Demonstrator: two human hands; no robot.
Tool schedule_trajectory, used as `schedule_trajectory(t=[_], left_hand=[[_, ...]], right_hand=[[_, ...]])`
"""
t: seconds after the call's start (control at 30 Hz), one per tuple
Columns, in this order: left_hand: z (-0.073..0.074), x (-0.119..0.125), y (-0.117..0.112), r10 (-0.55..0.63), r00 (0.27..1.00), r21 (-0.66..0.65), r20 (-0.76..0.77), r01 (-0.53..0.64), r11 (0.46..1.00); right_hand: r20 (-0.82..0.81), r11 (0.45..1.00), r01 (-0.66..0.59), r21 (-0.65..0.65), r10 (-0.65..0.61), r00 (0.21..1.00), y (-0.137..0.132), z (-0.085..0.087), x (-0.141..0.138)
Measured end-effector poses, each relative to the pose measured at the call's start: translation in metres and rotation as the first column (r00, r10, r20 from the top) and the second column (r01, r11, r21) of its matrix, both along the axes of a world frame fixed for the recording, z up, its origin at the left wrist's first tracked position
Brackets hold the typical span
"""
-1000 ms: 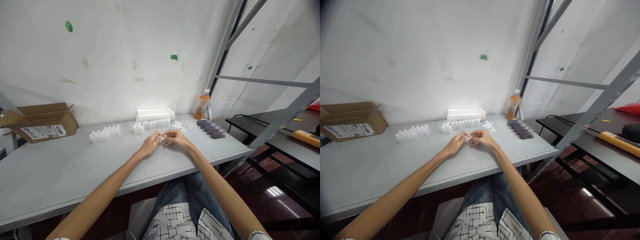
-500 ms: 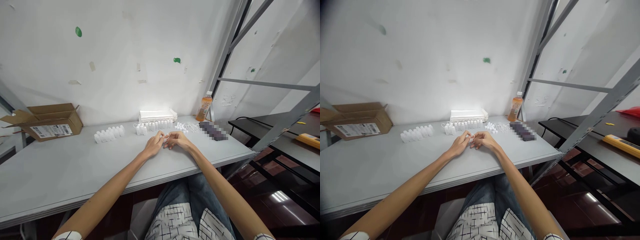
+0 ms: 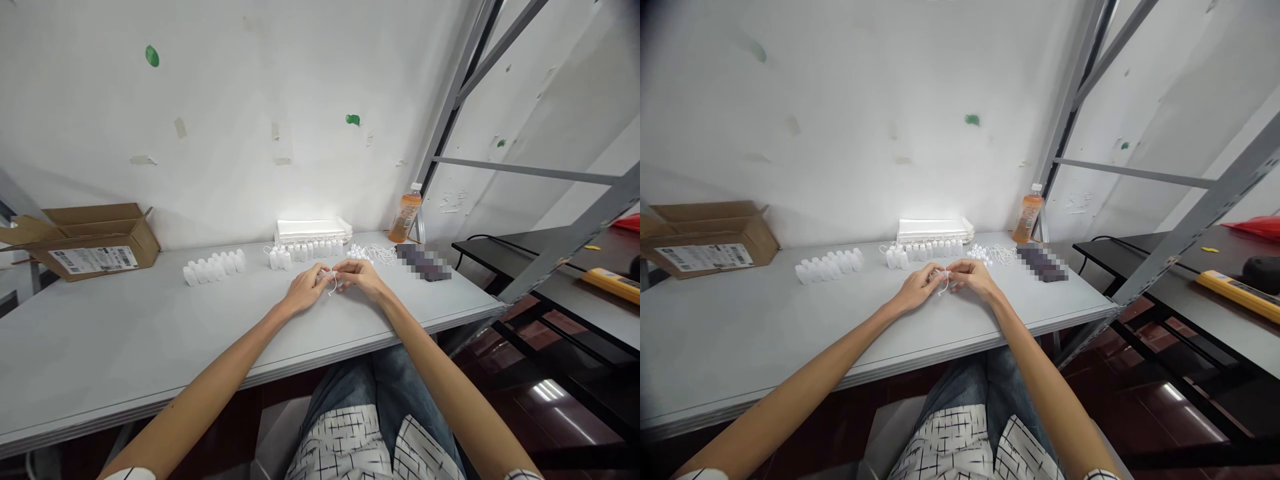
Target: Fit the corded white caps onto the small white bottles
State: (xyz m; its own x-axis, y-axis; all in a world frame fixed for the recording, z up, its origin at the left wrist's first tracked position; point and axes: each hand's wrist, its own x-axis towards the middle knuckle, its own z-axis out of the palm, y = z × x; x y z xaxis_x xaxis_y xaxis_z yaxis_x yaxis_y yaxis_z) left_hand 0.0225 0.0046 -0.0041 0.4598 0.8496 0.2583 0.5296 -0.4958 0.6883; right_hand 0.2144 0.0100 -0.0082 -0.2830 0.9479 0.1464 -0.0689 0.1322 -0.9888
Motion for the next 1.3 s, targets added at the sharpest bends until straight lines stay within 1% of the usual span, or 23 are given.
schedule_trajectory(t=[0.1, 0.2, 0.3, 0.37, 0.47, 0.57, 0.73, 0.87, 1.07, 1.2, 1.3], left_hand=[[-0.001, -0.001, 0.002, 0.025, 0.999, 0.032, -0.035, -0.024, 0.999], [-0.002, -0.002, 0.004, 0.036, 0.997, 0.109, -0.067, -0.028, 0.994], [-0.004, -0.003, 0.006, 0.018, 0.996, 0.189, -0.090, -0.001, 0.982], [-0.006, -0.005, 0.008, 0.015, 0.993, 0.217, -0.115, 0.010, 0.976], [-0.008, -0.006, 0.010, 0.037, 0.988, 0.223, -0.147, -0.004, 0.975], [-0.007, -0.006, 0.010, 0.073, 0.985, 0.201, -0.157, -0.041, 0.979], [-0.006, -0.005, 0.009, 0.065, 0.988, 0.178, -0.140, -0.039, 0.983], [-0.007, -0.004, 0.008, 0.070, 0.991, 0.219, -0.112, -0.044, 0.975], [-0.012, -0.004, 0.008, 0.085, 0.989, 0.335, -0.118, -0.041, 0.941], [-0.014, -0.005, 0.007, 0.091, 0.979, 0.448, -0.184, 0.001, 0.894], [-0.014, -0.005, 0.007, 0.128, 0.958, 0.524, -0.257, 0.027, 0.851]], right_hand=[[0.001, 1.000, 0.007, 0.008, -0.007, 1.000, -0.001, 0.001, 0.000], [0.003, 1.000, -0.014, 0.009, 0.014, 1.000, -0.001, 0.001, 0.000], [0.005, 0.999, 0.000, -0.036, 0.000, 1.000, -0.001, -0.001, -0.001], [0.020, 0.996, 0.006, -0.084, -0.004, 1.000, -0.001, -0.001, -0.002], [0.064, 0.993, -0.023, -0.119, 0.030, 0.998, -0.003, -0.001, -0.003], [0.082, 0.993, -0.041, -0.112, 0.051, 0.995, -0.003, 0.000, -0.003], [0.088, 0.994, -0.023, -0.109, 0.033, 0.996, -0.003, 0.000, -0.003], [0.070, 0.993, -0.016, -0.115, 0.024, 0.997, -0.001, -0.002, -0.004], [-0.012, 0.996, -0.051, -0.077, 0.050, 0.999, 0.003, -0.010, -0.002], [-0.021, 0.997, -0.057, -0.056, 0.056, 0.998, 0.004, -0.011, -0.003], [-0.023, 0.998, -0.047, -0.051, 0.046, 0.999, 0.004, -0.010, -0.004]])
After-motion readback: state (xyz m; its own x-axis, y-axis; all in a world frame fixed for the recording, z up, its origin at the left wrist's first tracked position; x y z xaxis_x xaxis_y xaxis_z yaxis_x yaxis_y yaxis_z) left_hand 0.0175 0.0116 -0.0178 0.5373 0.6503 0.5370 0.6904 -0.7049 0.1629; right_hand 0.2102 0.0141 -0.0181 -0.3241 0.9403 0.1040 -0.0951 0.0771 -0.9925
